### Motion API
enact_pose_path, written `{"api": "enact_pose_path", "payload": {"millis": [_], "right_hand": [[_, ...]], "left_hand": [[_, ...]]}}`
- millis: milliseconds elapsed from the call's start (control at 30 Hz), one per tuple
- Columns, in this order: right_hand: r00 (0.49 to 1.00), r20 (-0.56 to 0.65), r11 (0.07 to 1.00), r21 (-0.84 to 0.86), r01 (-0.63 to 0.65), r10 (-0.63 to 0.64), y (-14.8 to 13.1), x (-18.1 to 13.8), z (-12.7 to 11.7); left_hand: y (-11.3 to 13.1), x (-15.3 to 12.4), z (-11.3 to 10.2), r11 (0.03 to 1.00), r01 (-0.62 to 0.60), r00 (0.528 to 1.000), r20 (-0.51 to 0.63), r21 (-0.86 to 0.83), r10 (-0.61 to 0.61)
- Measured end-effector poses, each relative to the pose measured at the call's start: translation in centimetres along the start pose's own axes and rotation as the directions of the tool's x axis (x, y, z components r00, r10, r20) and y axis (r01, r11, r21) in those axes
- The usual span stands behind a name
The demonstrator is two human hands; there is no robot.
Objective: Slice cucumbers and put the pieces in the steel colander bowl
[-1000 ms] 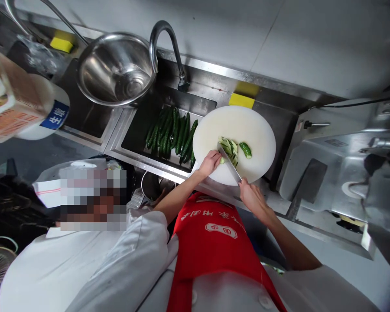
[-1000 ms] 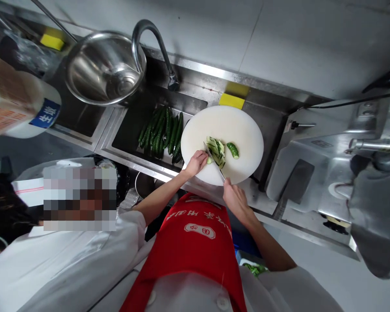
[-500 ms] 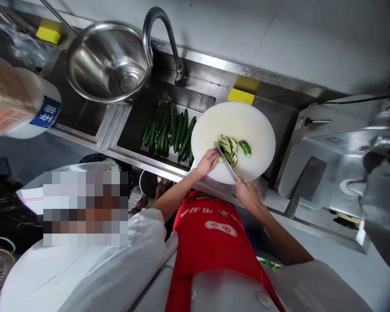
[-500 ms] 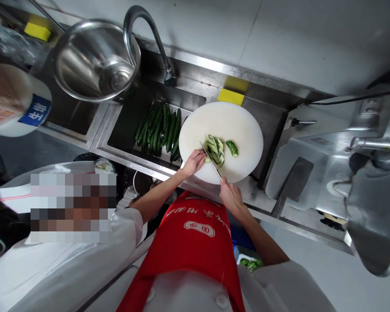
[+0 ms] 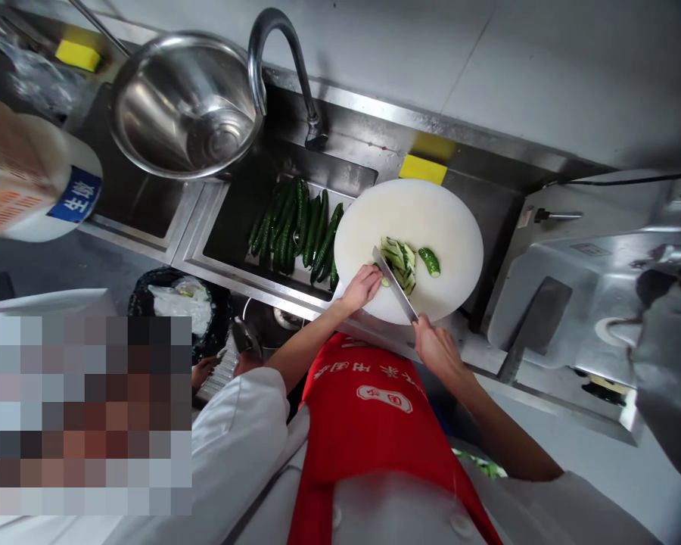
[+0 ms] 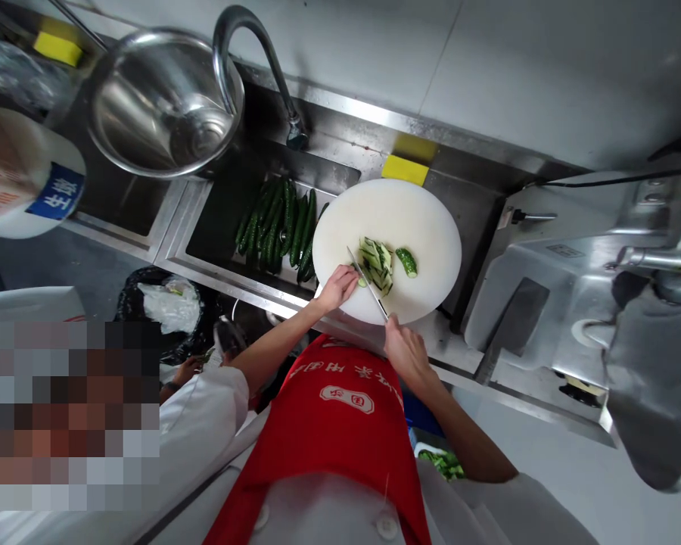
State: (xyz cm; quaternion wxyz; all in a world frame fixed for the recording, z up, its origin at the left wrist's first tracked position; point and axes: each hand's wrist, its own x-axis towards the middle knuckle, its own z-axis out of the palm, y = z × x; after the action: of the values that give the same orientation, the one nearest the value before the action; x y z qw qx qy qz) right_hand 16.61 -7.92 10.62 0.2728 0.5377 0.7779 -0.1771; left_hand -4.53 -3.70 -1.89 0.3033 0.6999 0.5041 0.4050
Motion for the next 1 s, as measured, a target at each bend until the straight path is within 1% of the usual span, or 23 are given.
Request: {"api": "enact_pose_path", "payload": {"millis": [67,167,233,433,600,767,867,1000], "right_hand": [[1.0,0.012,1.0,0.011,-0.008,0.008,-0.08,-0.07,-0.19],[1.0,0.014,1.0,0.014,-0.003,0.003,-0.21,-0.03,-0.49],[1.0,0.0,1.0,0.007,0.001,-0.001,-0.26,0.06,-0.57],[1.0,0.022,1.0,0.025,-0.018,0.017,-0.76,0.9,-0.55],[1.0,0.013,1.0,0.005,-0.001,0.001,-0.63,0.49,-0.78],[0.999,0.035,1.0,0.021,-0.008,0.007,-0.57,0.43,-0.73],[1.0,0.022,1.0,0.019,0.003,-0.003,-0.51,0.32,-0.82],[0.999,0.044,0.999,0.037,-0.019,0.017,-0.75,0.54,-0.79]], "left_hand": [[-0.26,-0.01,0.16,0.997,-0.043,0.999,0.002,0.061,0.043],[-0.52,-0.1,0.32,0.994,-0.069,0.998,0.0,0.084,0.07],[-0.61,-0.2,0.37,0.995,-0.063,0.998,-0.005,0.082,0.063],[-0.7,-0.46,0.19,0.996,-0.059,0.998,-0.017,0.067,0.06],[-0.67,-0.39,-0.02,0.994,-0.065,0.998,-0.011,0.091,0.066],[-0.65,-0.38,0.03,0.996,-0.055,0.998,-0.011,0.072,0.056],[-0.7,-0.41,0.08,0.994,-0.068,0.997,-0.023,0.081,0.07],[-0.85,-0.44,0.03,0.992,-0.089,0.995,-0.037,0.092,0.093]]}}
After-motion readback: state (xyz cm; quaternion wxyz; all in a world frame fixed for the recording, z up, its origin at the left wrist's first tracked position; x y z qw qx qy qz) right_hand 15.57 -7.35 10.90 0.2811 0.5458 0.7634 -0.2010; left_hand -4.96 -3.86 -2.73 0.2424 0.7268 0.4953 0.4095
